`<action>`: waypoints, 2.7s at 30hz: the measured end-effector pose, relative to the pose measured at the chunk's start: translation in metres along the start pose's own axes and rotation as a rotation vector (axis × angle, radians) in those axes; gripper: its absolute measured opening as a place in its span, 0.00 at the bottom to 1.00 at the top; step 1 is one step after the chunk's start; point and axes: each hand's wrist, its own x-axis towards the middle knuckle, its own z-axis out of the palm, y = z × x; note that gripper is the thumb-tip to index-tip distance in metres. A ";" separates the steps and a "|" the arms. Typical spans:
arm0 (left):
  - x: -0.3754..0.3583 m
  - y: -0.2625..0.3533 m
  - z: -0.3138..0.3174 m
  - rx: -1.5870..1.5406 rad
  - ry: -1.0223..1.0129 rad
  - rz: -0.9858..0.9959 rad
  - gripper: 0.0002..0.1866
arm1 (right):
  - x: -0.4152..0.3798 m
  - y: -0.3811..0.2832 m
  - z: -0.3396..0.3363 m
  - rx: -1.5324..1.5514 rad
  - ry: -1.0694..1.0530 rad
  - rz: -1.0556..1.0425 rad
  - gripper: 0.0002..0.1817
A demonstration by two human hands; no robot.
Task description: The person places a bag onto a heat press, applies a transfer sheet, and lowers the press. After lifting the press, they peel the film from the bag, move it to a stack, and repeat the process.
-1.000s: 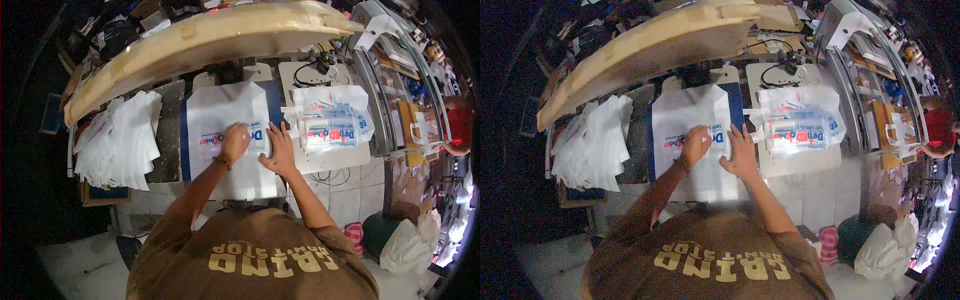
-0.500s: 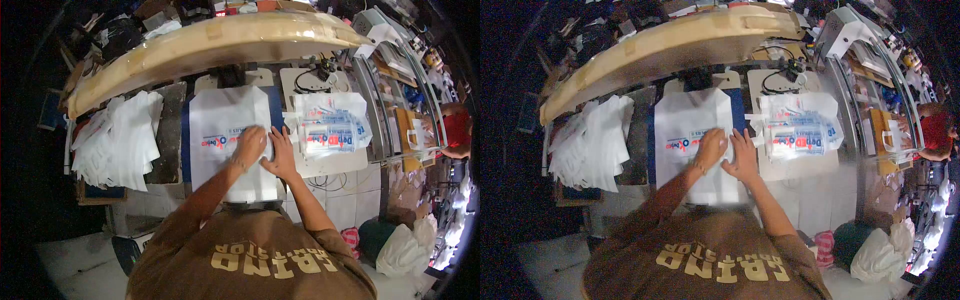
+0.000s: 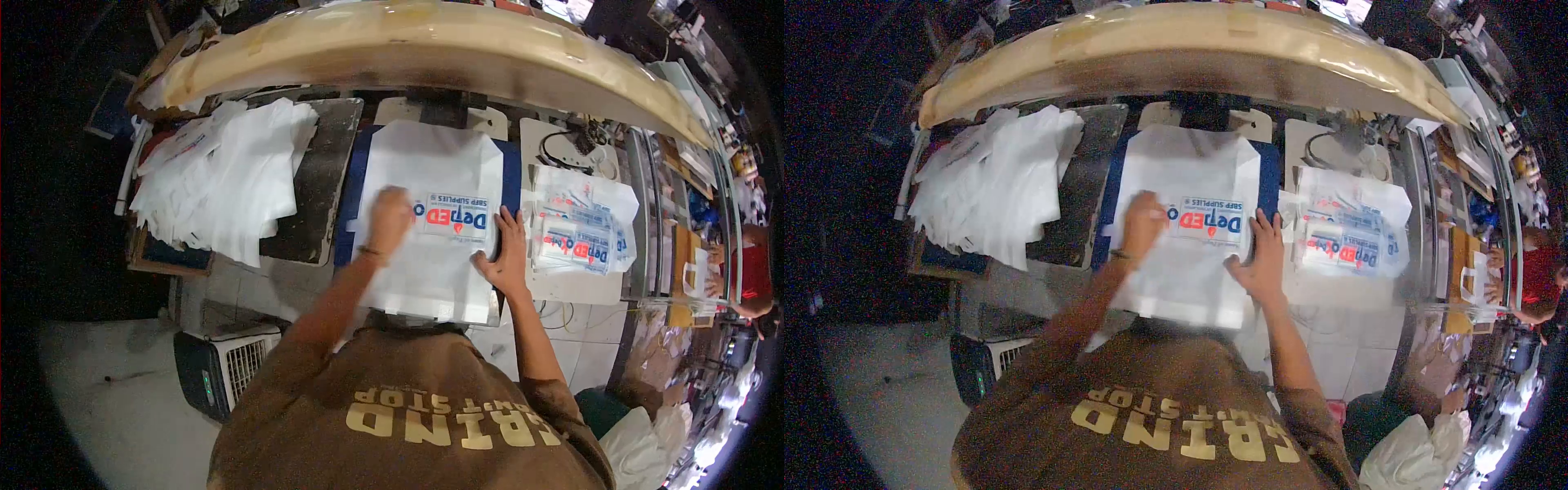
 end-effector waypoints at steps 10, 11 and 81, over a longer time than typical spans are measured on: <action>-0.039 0.021 -0.045 0.100 -0.065 -0.044 0.08 | -0.002 -0.004 -0.002 0.008 0.002 -0.013 0.43; -0.027 -0.001 -0.056 0.150 -0.123 -0.132 0.09 | -0.004 -0.007 -0.003 0.010 -0.002 -0.008 0.44; 0.012 -0.016 -0.040 0.148 0.004 -0.004 0.19 | -0.044 -0.051 0.006 -0.166 0.070 -0.005 0.22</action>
